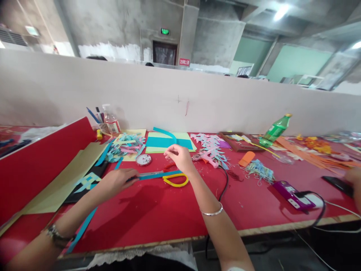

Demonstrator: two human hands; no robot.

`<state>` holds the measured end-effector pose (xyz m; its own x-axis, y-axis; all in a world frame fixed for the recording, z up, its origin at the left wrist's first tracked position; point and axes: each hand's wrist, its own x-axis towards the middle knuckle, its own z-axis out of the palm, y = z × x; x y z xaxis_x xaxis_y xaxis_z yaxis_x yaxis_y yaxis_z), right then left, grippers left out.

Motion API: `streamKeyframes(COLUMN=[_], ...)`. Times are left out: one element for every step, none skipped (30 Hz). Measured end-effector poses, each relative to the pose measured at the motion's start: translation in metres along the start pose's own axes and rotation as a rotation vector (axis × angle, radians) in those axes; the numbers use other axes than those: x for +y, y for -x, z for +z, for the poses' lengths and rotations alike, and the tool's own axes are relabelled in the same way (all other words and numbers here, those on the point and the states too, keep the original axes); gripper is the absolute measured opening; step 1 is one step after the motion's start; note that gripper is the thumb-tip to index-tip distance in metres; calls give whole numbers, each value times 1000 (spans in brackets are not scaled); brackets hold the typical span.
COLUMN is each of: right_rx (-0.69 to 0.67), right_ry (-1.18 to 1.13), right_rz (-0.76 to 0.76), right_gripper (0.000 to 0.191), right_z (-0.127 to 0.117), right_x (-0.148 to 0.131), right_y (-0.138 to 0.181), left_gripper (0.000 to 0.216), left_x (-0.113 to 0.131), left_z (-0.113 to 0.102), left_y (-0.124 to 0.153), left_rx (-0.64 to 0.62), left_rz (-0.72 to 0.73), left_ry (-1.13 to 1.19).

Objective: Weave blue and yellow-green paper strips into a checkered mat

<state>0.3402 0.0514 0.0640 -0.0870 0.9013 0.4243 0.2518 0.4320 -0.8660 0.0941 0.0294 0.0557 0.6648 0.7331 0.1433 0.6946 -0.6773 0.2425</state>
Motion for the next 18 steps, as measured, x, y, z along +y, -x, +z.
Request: streamKeyframes(right_rx=[-13, -25, -34, -43, -54, -70, -86, -103, -111, -110, -109, -116, -133, -162, -199, -239, -277, -309], right_ry=[22, 48, 78, 111, 150, 200, 267, 355, 454, 551, 632, 690, 729, 755, 780, 814, 853, 891], right_rz=[-5, -12, -19, -25, -31, -37, -46, -58, -75, -100, -133, -177, -231, -292, -350, -401, -443, -471], right_gripper=[14, 14, 13, 13, 13, 14, 14, 15, 16, 18, 20, 21, 20, 18, 17, 17, 16, 15], right_z=[-1, -1, -1, 0, 2, 3, 6, 9, 12, 16, 20, 26, 31, 36, 42, 47, 52, 57], right_x=[0, 0, 1, 2, 4, 5, 7, 9, 11, 13, 14, 15, 16, 17, 17, 18, 18, 18], right_y=[2, 4, 5, 7, 9, 11, 13, 15, 17, 19, 21, 24, 26, 28, 29, 31, 33, 34], left_gripper=[22, 23, 23, 24, 26, 27, 28, 28, 28, 28, 28, 28, 28, 27, 26, 24, 22, 20], left_x=[-3, -5, -7, -8, -9, -10, -10, -12, -13, -15, -18, -21, -23, -25, -27, -27, -27, -26], left_z=[2, 5, 8, 12, 15, 18, 21, 23, 25, 27, 29, 32, 34, 37, 39, 41, 42, 43], left_y=[-5, -10, -14, -18, -22, -24, -26, -28, -29, -29, -30, -30, -30, -30, -29, -28, -27, -26], left_rx=[-6, -9, -10, -11, -17, -31, -51, -72, -93, -110, -121, -125, -123, -113, -95, -72, -48, -23], left_rz=[18, 29, 30, 25, 17, 10, 3, -3, -7, -7, -4, -1, 2, 8, 16, 27, 40, 54], left_ry=[62, 126, 187, 242, 292, 336, 377, 413, 442, 461, 472, 478, 478, 471, 453, 428, 398, 367])
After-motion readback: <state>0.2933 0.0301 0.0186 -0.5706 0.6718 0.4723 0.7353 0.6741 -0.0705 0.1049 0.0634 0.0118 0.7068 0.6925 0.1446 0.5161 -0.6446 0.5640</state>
